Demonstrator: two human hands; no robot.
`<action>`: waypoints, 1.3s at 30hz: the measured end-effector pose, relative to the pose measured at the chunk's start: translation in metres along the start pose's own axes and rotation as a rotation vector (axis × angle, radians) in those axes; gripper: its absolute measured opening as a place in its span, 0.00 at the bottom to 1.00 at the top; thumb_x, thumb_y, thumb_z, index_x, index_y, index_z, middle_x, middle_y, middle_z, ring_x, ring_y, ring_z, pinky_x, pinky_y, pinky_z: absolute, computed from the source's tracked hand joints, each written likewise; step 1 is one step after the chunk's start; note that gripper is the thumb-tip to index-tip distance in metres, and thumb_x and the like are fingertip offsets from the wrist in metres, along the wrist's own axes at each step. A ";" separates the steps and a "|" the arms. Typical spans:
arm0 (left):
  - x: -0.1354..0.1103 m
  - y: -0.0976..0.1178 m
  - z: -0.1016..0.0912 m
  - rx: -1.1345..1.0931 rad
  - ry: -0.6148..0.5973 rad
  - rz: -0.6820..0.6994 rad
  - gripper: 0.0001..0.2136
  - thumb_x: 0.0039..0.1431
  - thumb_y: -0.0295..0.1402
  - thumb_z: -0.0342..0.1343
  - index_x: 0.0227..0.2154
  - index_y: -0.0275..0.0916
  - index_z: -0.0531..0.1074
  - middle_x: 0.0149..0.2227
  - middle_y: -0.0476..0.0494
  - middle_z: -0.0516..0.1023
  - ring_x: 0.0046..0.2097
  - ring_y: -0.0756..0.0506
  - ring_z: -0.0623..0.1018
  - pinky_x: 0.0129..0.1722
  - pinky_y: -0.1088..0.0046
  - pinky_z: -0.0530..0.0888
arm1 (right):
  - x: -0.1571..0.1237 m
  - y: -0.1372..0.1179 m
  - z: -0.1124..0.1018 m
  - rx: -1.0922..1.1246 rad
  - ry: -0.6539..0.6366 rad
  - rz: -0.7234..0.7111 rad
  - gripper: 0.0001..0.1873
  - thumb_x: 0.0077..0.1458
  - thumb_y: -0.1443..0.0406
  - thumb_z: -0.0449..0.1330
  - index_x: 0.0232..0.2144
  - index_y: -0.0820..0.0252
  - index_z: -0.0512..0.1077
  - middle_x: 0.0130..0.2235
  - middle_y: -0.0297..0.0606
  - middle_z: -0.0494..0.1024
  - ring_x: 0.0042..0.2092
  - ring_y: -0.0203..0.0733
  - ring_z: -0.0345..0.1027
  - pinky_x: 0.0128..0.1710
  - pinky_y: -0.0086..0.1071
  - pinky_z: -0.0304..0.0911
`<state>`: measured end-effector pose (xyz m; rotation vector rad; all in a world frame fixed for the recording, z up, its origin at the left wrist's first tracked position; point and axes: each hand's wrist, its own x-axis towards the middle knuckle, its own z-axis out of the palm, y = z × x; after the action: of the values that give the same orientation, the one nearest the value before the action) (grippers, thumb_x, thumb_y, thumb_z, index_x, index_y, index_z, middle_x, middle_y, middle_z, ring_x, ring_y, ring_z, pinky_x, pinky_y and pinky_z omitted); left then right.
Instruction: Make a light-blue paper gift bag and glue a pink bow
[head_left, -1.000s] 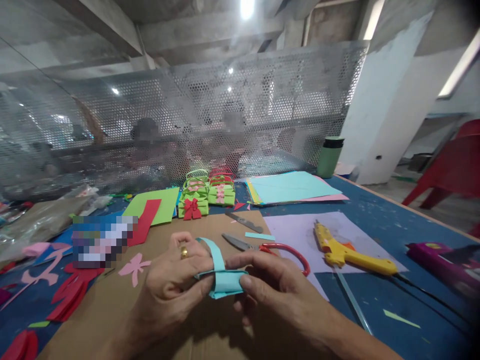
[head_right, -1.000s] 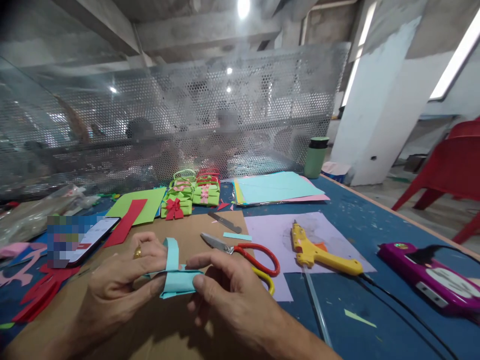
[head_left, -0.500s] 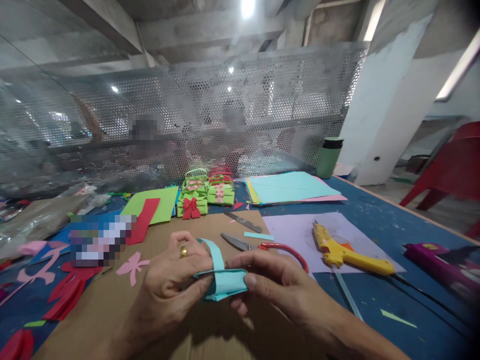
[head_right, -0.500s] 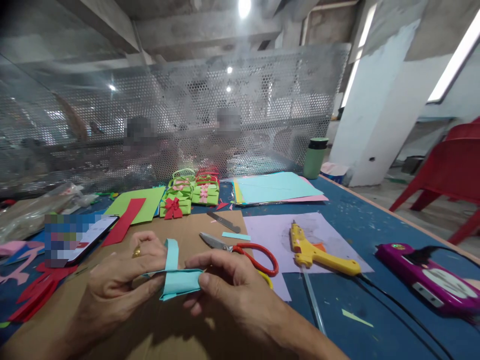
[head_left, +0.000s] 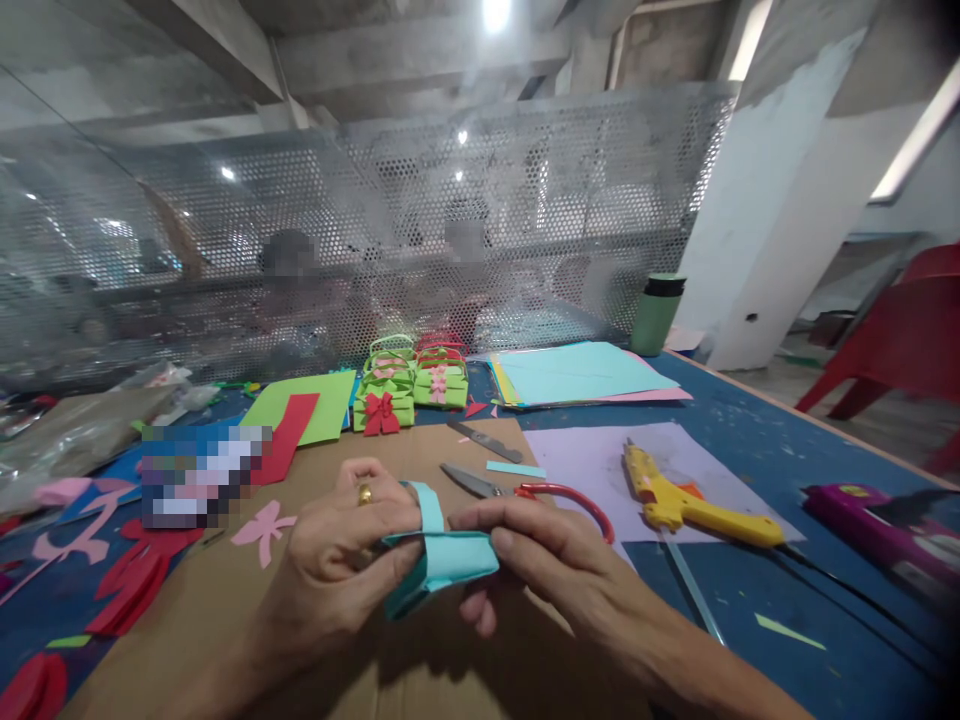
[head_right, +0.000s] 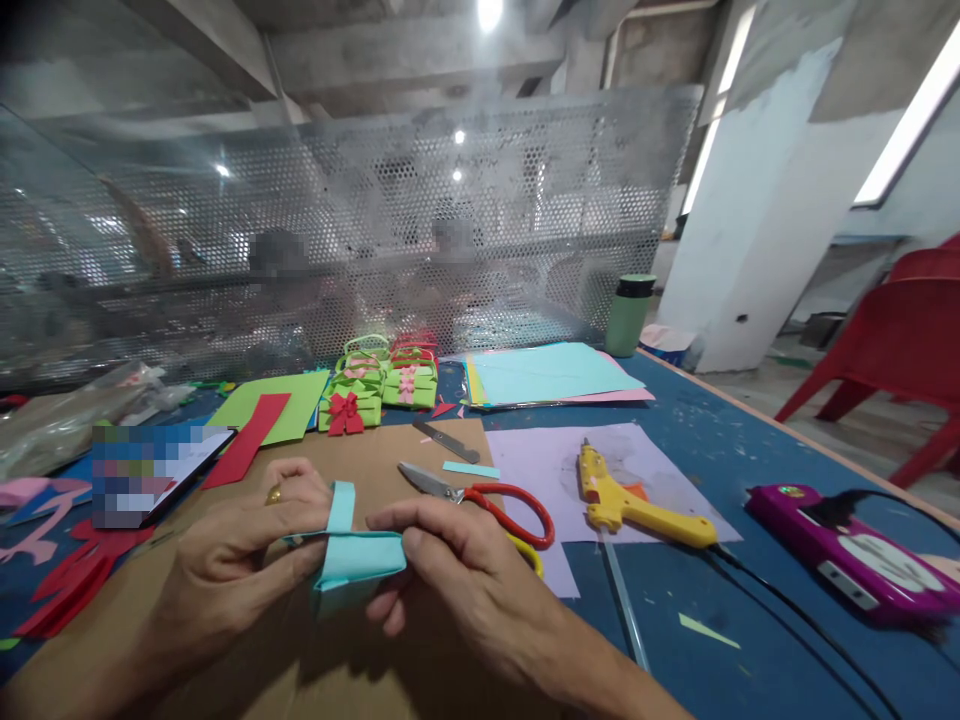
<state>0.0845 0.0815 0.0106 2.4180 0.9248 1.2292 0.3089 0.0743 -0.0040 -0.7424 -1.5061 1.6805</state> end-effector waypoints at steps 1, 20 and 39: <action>0.000 0.000 0.000 -0.013 -0.002 -0.015 0.09 0.62 0.23 0.56 0.32 0.42 0.79 0.28 0.54 0.76 0.32 0.48 0.72 0.47 0.66 0.63 | -0.001 -0.002 0.000 -0.025 0.001 -0.002 0.26 0.63 0.48 0.57 0.50 0.63 0.73 0.32 0.39 0.81 0.33 0.39 0.76 0.38 0.35 0.70; 0.000 0.004 0.012 -0.027 -0.038 0.091 0.09 0.62 0.21 0.55 0.34 0.41 0.77 0.29 0.53 0.75 0.32 0.50 0.71 0.42 0.66 0.62 | 0.001 0.006 0.004 -0.479 0.134 0.018 0.21 0.58 0.51 0.60 0.46 0.58 0.78 0.30 0.35 0.74 0.29 0.37 0.65 0.28 0.30 0.58; -0.001 -0.003 0.014 -0.064 -0.023 0.005 0.10 0.61 0.22 0.56 0.35 0.44 0.80 0.28 0.54 0.75 0.31 0.50 0.71 0.43 0.65 0.61 | 0.000 0.002 0.006 -0.602 0.168 -0.077 0.16 0.63 0.57 0.56 0.45 0.57 0.77 0.31 0.35 0.74 0.31 0.38 0.66 0.30 0.30 0.60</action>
<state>0.0937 0.0838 0.0004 2.3813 0.8594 1.2110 0.3041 0.0711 -0.0055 -1.0866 -1.9067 1.0701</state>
